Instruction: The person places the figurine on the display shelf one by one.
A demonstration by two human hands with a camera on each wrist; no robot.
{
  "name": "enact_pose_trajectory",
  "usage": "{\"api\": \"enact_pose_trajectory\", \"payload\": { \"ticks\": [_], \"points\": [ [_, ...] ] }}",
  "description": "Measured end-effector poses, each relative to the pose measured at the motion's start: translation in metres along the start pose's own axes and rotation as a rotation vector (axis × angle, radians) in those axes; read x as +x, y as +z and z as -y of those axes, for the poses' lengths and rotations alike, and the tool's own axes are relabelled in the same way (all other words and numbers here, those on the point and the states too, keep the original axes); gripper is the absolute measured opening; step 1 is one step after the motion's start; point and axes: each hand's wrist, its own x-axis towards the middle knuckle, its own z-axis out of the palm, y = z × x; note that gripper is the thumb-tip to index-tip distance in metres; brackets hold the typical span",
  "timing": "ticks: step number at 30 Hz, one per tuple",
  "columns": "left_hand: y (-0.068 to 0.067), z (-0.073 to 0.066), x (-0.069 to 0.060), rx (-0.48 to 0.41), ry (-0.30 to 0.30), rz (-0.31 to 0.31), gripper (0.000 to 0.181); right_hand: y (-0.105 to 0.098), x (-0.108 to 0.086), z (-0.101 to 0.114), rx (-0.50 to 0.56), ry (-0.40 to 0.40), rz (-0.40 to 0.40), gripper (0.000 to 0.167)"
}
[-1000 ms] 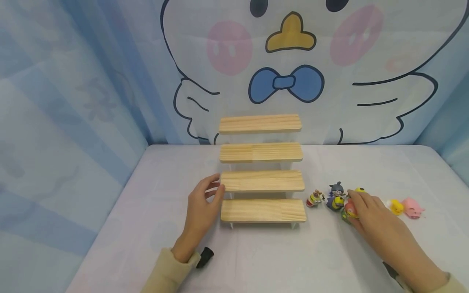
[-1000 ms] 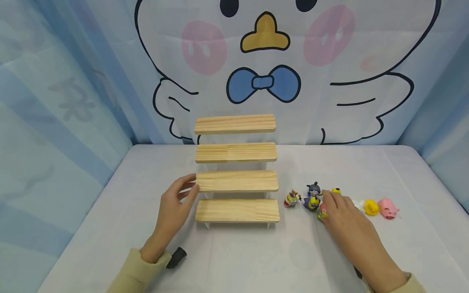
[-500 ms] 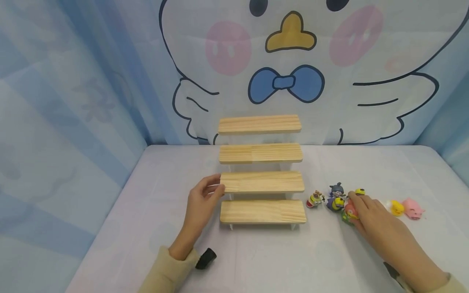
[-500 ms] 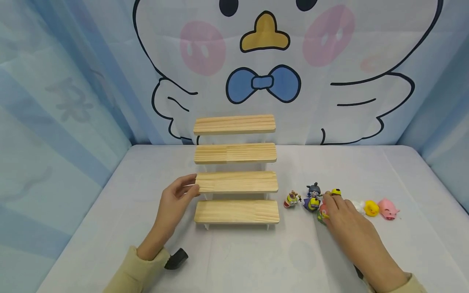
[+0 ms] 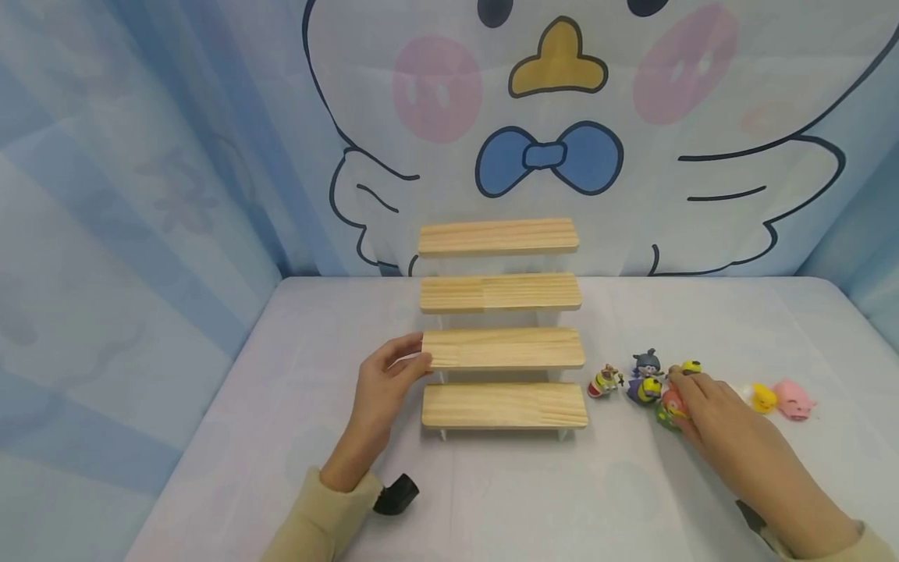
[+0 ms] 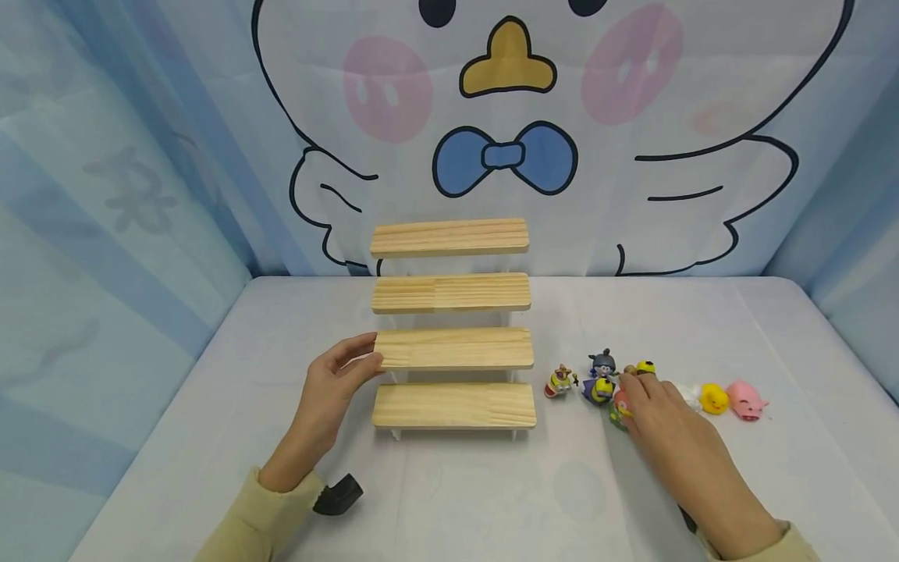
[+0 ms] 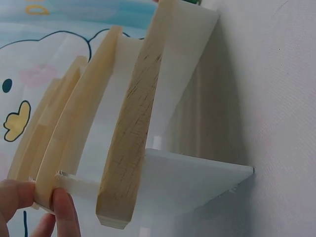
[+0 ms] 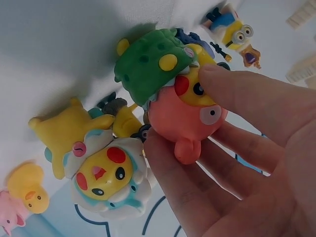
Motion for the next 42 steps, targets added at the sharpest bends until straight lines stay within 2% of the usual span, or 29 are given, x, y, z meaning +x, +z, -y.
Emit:
{"api": "enact_pose_trajectory", "payload": {
  "ticks": [14, 25, 36, 39, 42],
  "points": [
    [-0.001, 0.002, 0.000, 0.008, 0.009, 0.003, 0.037, -0.001, 0.001, -0.001, 0.062, -0.014, -0.039, 0.055],
    [-0.003, 0.004, 0.001, -0.004, 0.022, 0.018, 0.038, -0.002, 0.002, -0.002, 0.094, 0.020, -0.005, 0.056],
    [-0.002, 0.004, 0.001, -0.008, 0.028, 0.022, 0.038, -0.013, 0.007, 0.003, 0.061, 0.075, 0.017, 0.058],
    [-0.002, 0.004, 0.001, -0.005, 0.028, 0.022, 0.038, -0.016, 0.008, 0.004, 0.053, 0.072, 0.003, 0.058],
    [-0.002, 0.005, 0.001, -0.006, 0.026, 0.024, 0.039, -0.020, 0.006, 0.003, 0.051, 0.038, -0.055, 0.059]
  ]
}}
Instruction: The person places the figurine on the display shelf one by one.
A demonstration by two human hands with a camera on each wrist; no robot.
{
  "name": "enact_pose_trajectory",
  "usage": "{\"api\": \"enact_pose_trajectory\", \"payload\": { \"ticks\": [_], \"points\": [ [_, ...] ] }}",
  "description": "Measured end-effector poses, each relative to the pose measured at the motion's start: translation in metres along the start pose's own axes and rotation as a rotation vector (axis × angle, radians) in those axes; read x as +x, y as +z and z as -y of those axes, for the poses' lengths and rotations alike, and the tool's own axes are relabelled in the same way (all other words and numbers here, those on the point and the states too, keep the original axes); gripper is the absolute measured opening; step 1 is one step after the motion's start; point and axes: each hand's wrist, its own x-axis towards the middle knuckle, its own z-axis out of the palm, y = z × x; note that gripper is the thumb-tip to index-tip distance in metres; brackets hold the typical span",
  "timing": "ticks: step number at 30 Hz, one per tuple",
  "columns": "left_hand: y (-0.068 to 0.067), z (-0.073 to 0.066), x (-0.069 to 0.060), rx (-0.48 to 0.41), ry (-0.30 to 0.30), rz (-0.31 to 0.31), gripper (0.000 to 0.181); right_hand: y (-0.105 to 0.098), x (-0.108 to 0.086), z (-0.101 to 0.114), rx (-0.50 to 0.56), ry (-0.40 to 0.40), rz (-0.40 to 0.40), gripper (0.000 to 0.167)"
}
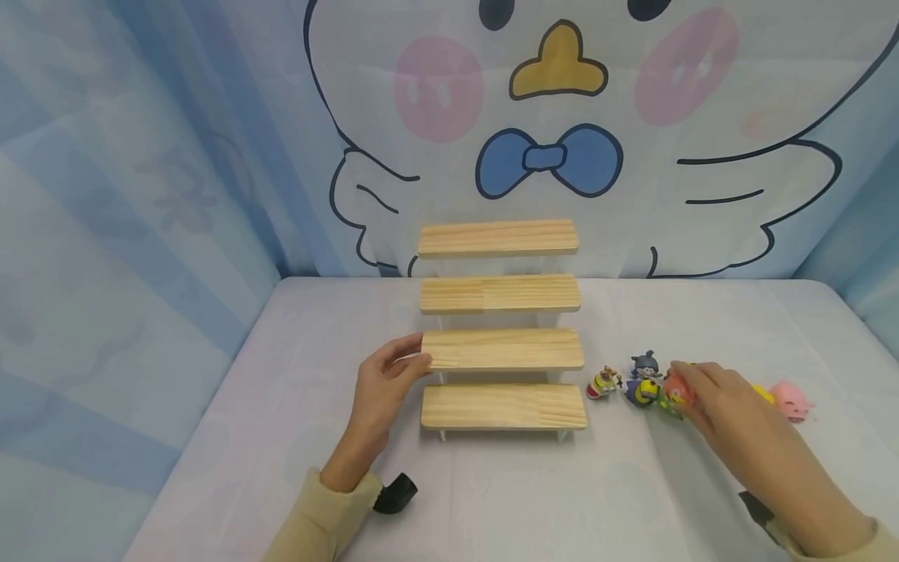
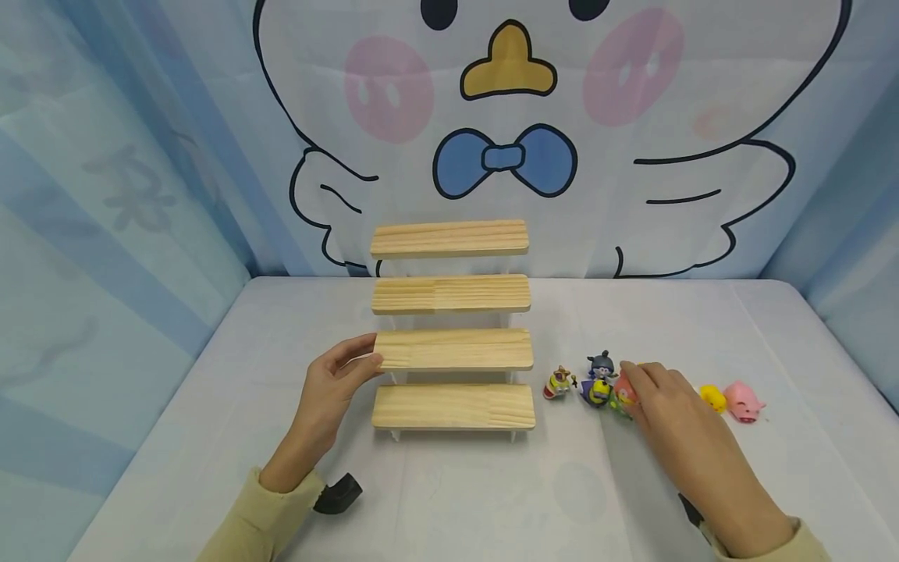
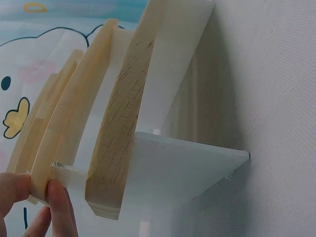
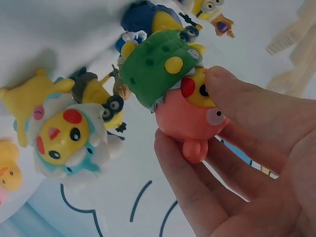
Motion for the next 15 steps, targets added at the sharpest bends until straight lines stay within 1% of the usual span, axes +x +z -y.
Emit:
{"api": "enact_pose_trajectory", "payload": {
  "ticks": [2, 4, 8, 12, 15],
  "points": [
    [0.000, 0.000, 0.000, -0.003, 0.000, 0.000, 0.039, -0.002, -0.001, 0.000, -0.002, -0.029, -0.042, 0.060],
    [0.000, 0.000, 0.000, -0.002, -0.002, 0.002, 0.039, -0.004, -0.001, 0.000, -0.001, -0.042, -0.065, 0.060],
    [0.000, 0.000, 0.000, 0.007, -0.011, 0.002, 0.039, -0.008, -0.001, 0.001, 0.010, -0.033, -0.056, 0.062],
    [-0.001, 0.001, 0.001, 0.016, -0.013, -0.002, 0.039, -0.011, -0.001, 0.002, 0.015, -0.043, -0.082, 0.064],
    [-0.001, 0.000, 0.000, 0.021, -0.008, -0.005, 0.040, -0.014, -0.001, 0.004, 0.010, -0.058, -0.122, 0.065]
  ]
}}
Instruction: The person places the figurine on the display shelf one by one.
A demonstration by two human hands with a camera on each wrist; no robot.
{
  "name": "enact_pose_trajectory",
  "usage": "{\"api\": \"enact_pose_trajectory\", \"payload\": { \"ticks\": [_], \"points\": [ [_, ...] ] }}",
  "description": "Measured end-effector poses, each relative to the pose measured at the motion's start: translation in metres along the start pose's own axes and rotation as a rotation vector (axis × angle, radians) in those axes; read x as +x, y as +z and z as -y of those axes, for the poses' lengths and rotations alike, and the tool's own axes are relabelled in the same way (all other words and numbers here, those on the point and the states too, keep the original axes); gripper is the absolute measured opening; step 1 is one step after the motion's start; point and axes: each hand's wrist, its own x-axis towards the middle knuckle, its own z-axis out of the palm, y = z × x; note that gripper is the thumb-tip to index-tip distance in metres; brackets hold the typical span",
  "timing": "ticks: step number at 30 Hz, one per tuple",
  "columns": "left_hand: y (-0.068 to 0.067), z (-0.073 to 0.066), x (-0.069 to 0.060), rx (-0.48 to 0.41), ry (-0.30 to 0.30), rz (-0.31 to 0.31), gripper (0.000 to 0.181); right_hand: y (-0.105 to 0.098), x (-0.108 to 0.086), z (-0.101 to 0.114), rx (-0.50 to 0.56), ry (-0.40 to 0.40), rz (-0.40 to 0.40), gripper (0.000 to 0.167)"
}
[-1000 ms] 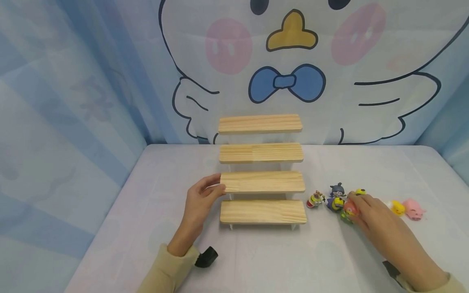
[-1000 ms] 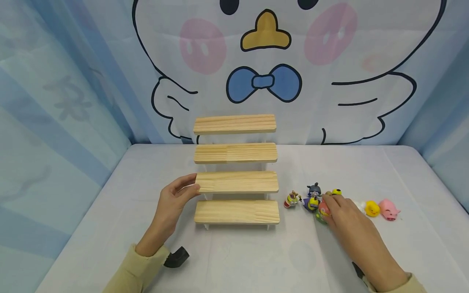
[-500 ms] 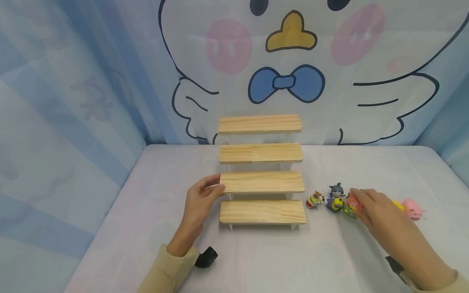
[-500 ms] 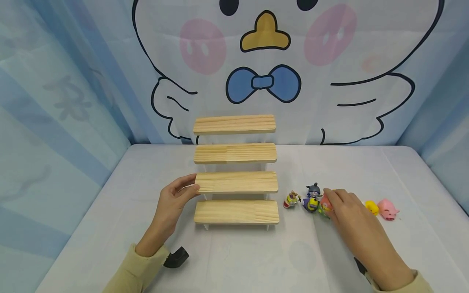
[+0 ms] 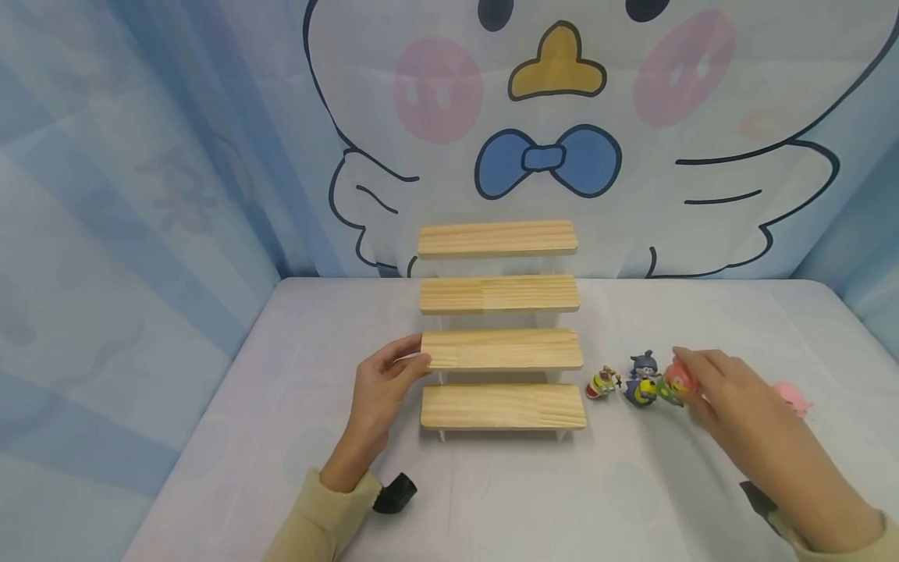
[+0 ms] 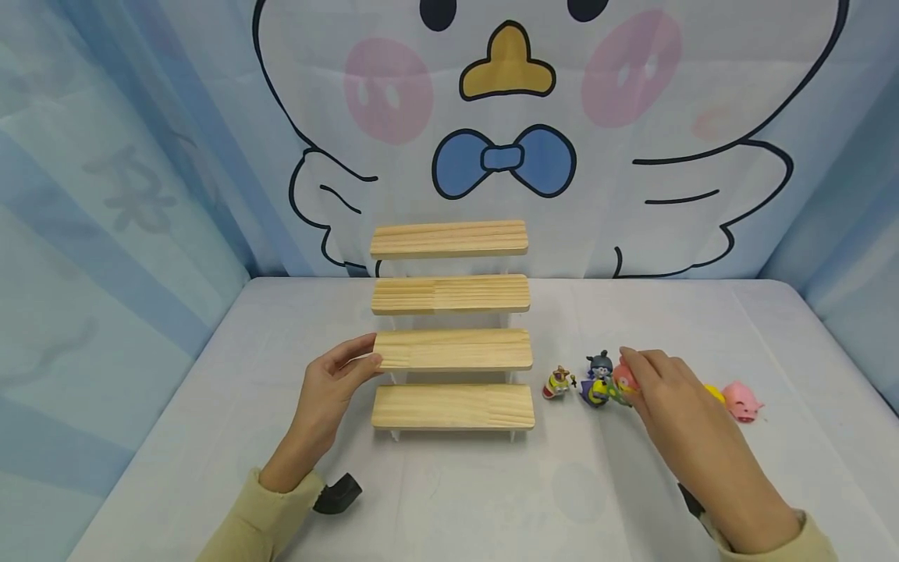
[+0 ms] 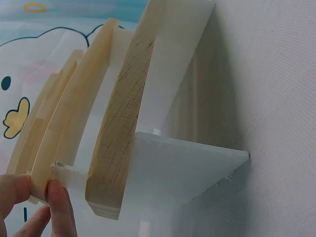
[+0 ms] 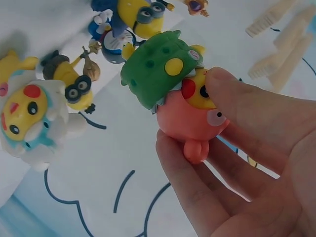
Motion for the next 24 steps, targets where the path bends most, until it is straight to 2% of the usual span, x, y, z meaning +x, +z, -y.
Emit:
{"api": "enact_pose_trajectory", "payload": {
  "ticks": [11, 19, 24],
  "points": [
    [-0.001, 0.000, -0.001, -0.009, 0.013, 0.010, 0.039, -0.011, 0.008, 0.008, -0.007, -0.052, -0.078, 0.066],
    [-0.001, 0.000, -0.001, -0.015, 0.019, 0.007, 0.038, -0.018, 0.016, 0.016, 0.003, -0.037, -0.072, 0.061],
    [0.000, 0.001, -0.001, -0.020, 0.020, 0.003, 0.038, -0.023, 0.021, 0.021, -0.010, -0.042, -0.066, 0.064]
  ]
}}
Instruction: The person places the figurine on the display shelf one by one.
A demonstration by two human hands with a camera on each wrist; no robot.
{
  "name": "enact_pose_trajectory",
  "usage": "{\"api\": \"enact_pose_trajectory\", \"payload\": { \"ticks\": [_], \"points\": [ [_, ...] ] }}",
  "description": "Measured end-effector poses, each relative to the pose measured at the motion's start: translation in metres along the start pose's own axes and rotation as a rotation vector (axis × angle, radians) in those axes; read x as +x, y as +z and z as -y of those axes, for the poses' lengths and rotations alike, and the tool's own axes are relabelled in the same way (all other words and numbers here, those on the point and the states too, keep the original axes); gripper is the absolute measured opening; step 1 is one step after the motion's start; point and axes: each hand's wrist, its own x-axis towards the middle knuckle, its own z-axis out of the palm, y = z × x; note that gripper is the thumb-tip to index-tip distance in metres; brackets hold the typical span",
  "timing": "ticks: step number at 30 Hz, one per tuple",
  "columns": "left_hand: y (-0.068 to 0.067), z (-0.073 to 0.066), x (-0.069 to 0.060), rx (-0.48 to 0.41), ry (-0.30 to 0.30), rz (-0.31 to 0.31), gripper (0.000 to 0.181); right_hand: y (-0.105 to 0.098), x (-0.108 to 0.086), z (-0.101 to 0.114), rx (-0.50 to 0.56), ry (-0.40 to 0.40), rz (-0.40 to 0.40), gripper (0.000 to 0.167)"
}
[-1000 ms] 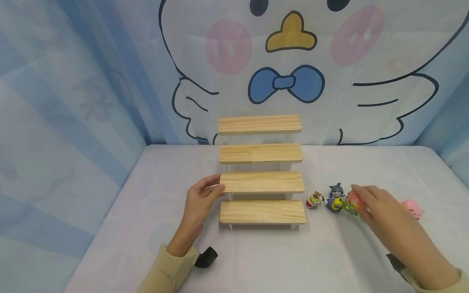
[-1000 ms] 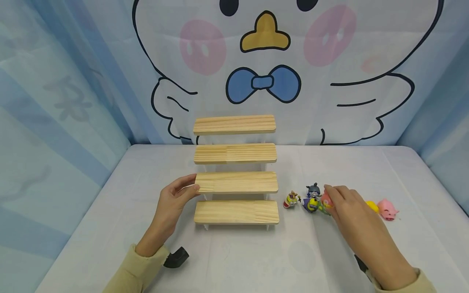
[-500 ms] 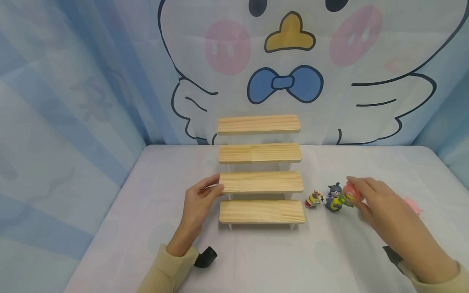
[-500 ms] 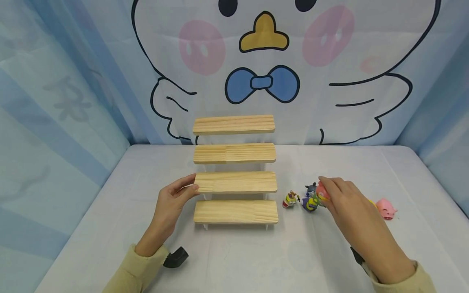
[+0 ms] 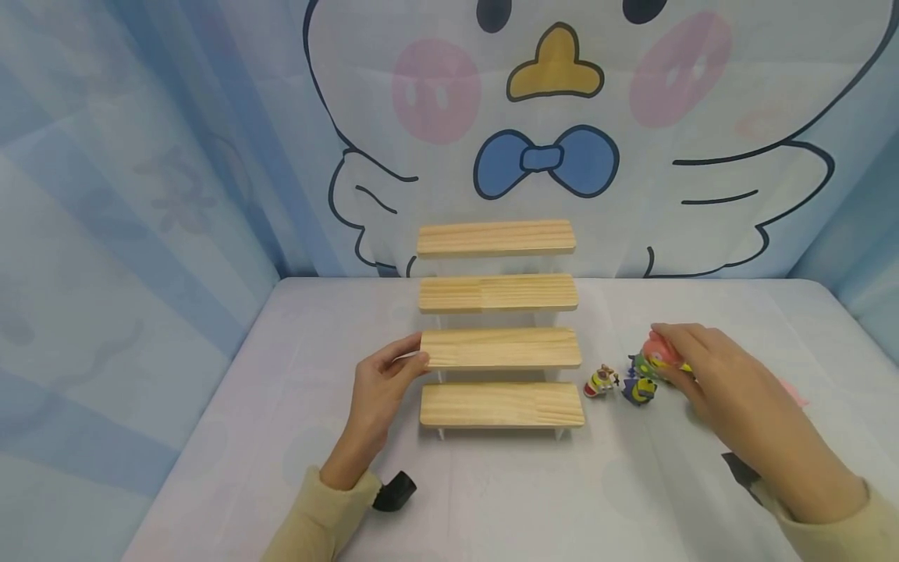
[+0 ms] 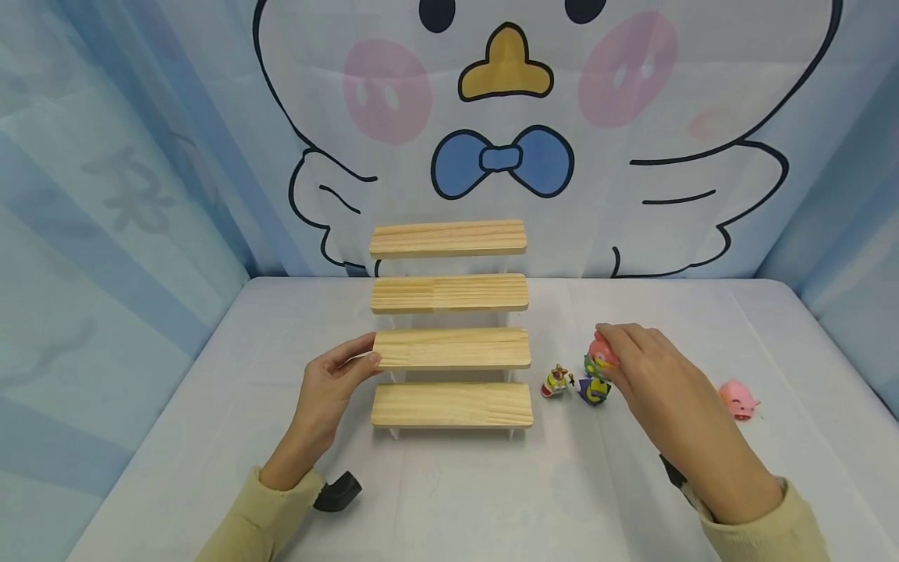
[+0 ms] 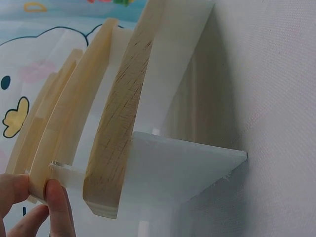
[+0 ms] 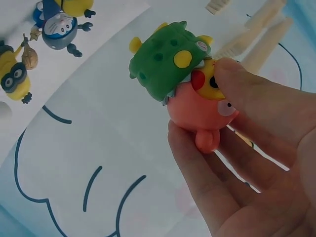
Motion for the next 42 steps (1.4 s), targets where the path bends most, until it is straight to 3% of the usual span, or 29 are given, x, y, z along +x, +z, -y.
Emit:
{"api": "enact_pose_trajectory", "payload": {
  "ticks": [7, 15, 42],
  "points": [
    [0.001, 0.000, 0.000, -0.002, -0.001, -0.006, 0.038, 0.000, 0.006, 0.001, 0.020, -0.008, -0.005, 0.065],
    [0.000, 0.001, 0.000, 0.005, 0.003, -0.011, 0.038, -0.002, 0.012, 0.004, 0.086, -0.077, -0.073, 0.060],
    [0.002, -0.001, -0.001, -0.018, 0.009, -0.009, 0.038, -0.011, 0.039, 0.030, 0.085, -0.136, -0.081, 0.056]
  ]
}}
